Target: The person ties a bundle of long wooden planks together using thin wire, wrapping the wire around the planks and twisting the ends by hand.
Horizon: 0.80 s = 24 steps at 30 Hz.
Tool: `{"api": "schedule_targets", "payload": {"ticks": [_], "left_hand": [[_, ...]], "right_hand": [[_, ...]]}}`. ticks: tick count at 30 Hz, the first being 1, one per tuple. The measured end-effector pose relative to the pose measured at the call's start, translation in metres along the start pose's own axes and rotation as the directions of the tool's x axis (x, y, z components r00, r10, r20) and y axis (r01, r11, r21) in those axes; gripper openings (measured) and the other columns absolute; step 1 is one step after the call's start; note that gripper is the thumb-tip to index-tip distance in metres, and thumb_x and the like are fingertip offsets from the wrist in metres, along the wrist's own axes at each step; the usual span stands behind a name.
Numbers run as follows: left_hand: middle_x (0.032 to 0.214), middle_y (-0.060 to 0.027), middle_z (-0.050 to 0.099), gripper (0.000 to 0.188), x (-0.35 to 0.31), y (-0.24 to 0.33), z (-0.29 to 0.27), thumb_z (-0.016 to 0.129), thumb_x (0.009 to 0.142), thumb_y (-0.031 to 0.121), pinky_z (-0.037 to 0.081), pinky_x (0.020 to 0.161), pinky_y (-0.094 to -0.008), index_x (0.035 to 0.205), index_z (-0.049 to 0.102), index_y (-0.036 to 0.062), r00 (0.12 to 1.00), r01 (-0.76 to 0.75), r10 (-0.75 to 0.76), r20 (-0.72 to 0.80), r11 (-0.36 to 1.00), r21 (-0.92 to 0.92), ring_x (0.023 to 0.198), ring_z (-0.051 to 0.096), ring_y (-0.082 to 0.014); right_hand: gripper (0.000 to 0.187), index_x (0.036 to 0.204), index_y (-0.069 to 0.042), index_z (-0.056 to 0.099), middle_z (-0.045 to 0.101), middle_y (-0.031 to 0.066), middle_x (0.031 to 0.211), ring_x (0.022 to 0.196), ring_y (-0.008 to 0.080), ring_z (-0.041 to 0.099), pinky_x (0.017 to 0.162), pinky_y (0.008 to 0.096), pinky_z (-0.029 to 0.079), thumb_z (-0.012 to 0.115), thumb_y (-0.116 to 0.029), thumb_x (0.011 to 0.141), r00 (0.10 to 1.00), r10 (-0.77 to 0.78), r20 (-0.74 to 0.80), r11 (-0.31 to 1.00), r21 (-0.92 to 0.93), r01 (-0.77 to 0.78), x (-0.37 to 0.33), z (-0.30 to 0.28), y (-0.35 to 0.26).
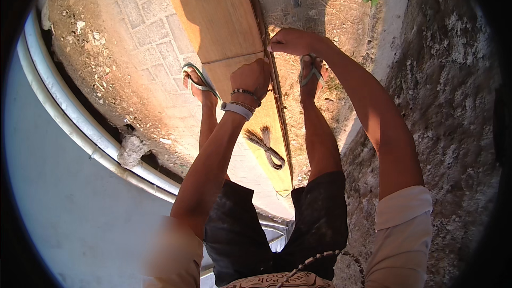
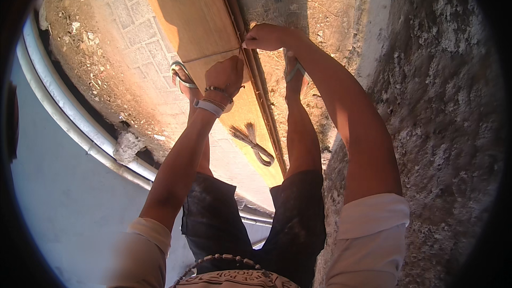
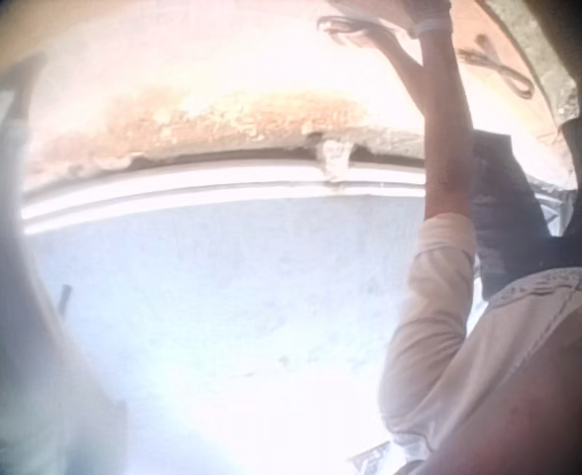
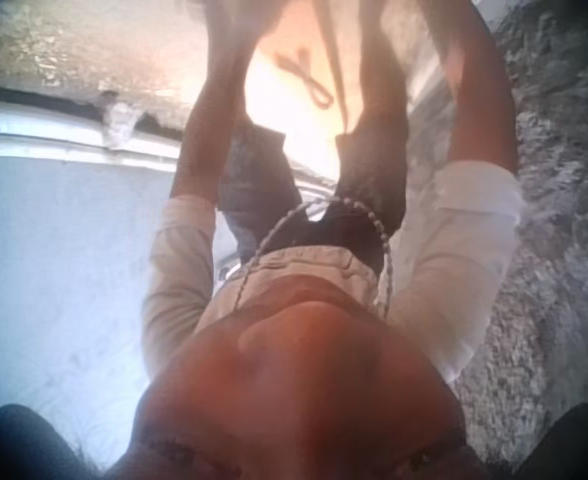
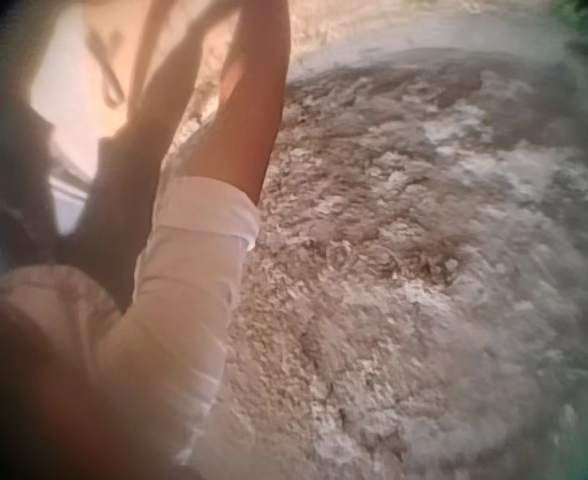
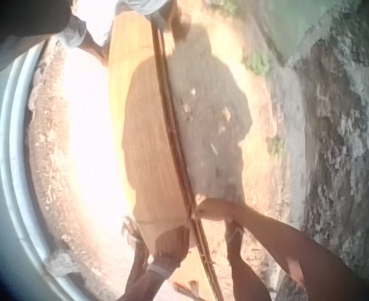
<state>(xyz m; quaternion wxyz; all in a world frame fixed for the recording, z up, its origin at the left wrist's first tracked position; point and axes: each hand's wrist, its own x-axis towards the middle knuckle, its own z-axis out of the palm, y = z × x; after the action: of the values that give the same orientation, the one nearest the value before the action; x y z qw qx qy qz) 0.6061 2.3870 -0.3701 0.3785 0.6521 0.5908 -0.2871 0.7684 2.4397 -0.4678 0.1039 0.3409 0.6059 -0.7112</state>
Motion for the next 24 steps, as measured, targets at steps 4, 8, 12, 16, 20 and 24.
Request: {"api": "schedule_targets", "payload": {"ticks": [4, 8, 12, 16, 20, 24], "left_hand": [[0.078, -0.0233, 0.062, 0.042, -0.001, -0.018, 0.011, 0.032, 0.095, 0.039, 0.047, 0.067, -0.051, 0.09, 0.059, 0.0064, 0.994, 0.072, -0.091, -0.064, 0.966, -0.249, 0.075, 0.06, -0.0414], [0.077, -0.0263, 0.06, 0.049, 0.003, -0.043, 0.028, 0.03, 0.097, 0.042, 0.044, 0.065, -0.0513, 0.087, 0.059, 0.0038, 0.988, 0.055, -0.116, -0.1, 0.878, -0.476, 0.073, 0.057, -0.0444], [0.073, -0.0266, 0.058, 0.051, 0.0, -0.033, 0.044, 0.035, 0.096, 0.043, 0.042, 0.062, -0.0501, 0.077, 0.057, 0.0012, 0.974, 0.068, -0.18, -0.141, 0.818, -0.572, 0.071, 0.055, -0.0459], [0.071, -0.0256, 0.058, 0.051, -0.001, -0.036, 0.049, 0.035, 0.095, 0.044, 0.042, 0.063, -0.0497, 0.077, 0.058, 0.0021, 0.97, 0.122, -0.226, -0.092, 0.776, -0.619, 0.071, 0.055, -0.0452], [0.072, -0.025, 0.058, 0.051, 0.003, -0.048, 0.054, 0.034, 0.096, 0.044, 0.043, 0.064, -0.0499, 0.078, 0.059, 0.0034, 0.973, 0.074, -0.185, -0.138, 0.818, -0.571, 0.072, 0.056, -0.0444], [0.073, -0.0248, 0.059, 0.051, 0.006, -0.047, 0.052, 0.034, 0.096, 0.044, 0.043, 0.064, -0.0502, 0.078, 0.06, 0.0037, 0.973, -0.013, -0.114, -0.202, 0.845, -0.535, 0.073, 0.057, -0.0441]], "right_hand": [[0.046, 0.084, -0.001, 0.061, 0.054, 0.0095, 0.064, 0.063, 0.0191, 0.052, 0.062, 0.0375, 0.042, 0.048, -0.044, 0.091, 0.998, 0.009, -0.064, 0.997, 0.079, -0.004, -0.01, -0.003, 0.012], [0.044, 0.078, -0.002, 0.058, 0.051, 0.0035, 0.061, 0.058, 0.0129, 0.048, 0.057, 0.0327, 0.04, 0.049, -0.043, 0.091, 0.995, 0.085, -0.044, 0.964, 0.257, -0.071, -0.015, -0.005, 0.031], [0.039, 0.065, -0.007, 0.049, 0.043, -0.0003, 0.054, 0.051, 0.0078, 0.037, 0.049, 0.0293, 0.034, 0.047, -0.034, 0.093, 0.914, 0.242, -0.327, 0.856, 0.515, -0.043, -0.059, -0.03, 0.08], [0.028, 0.074, -0.007, 0.056, 0.051, 0.0051, 0.063, 0.058, 0.011, 0.049, 0.053, 0.0283, 0.04, 0.05, -0.029, 0.091, 0.882, 0.298, -0.366, 0.911, 0.385, -0.149, -0.088, -0.026, 0.063], [0.036, 0.112, -0.007, 0.056, 0.054, 0.014, 0.109, 0.108, 0.0277, 0.049, 0.098, 0.0425, 0.034, 0.061, -0.03, 0.085, 0.779, -0.301, -0.551, 0.905, -0.423, 0.05, -0.071, 0.026, -0.017], [0.033, 0.109, -0.007, 0.055, 0.058, 0.0152, 0.1, 0.099, 0.0315, 0.054, 0.09, 0.0457, 0.04, 0.054, -0.033, 0.089, 0.903, -0.153, -0.402, 0.902, -0.43, -0.039, -0.029, 0.058, -0.027]]}}
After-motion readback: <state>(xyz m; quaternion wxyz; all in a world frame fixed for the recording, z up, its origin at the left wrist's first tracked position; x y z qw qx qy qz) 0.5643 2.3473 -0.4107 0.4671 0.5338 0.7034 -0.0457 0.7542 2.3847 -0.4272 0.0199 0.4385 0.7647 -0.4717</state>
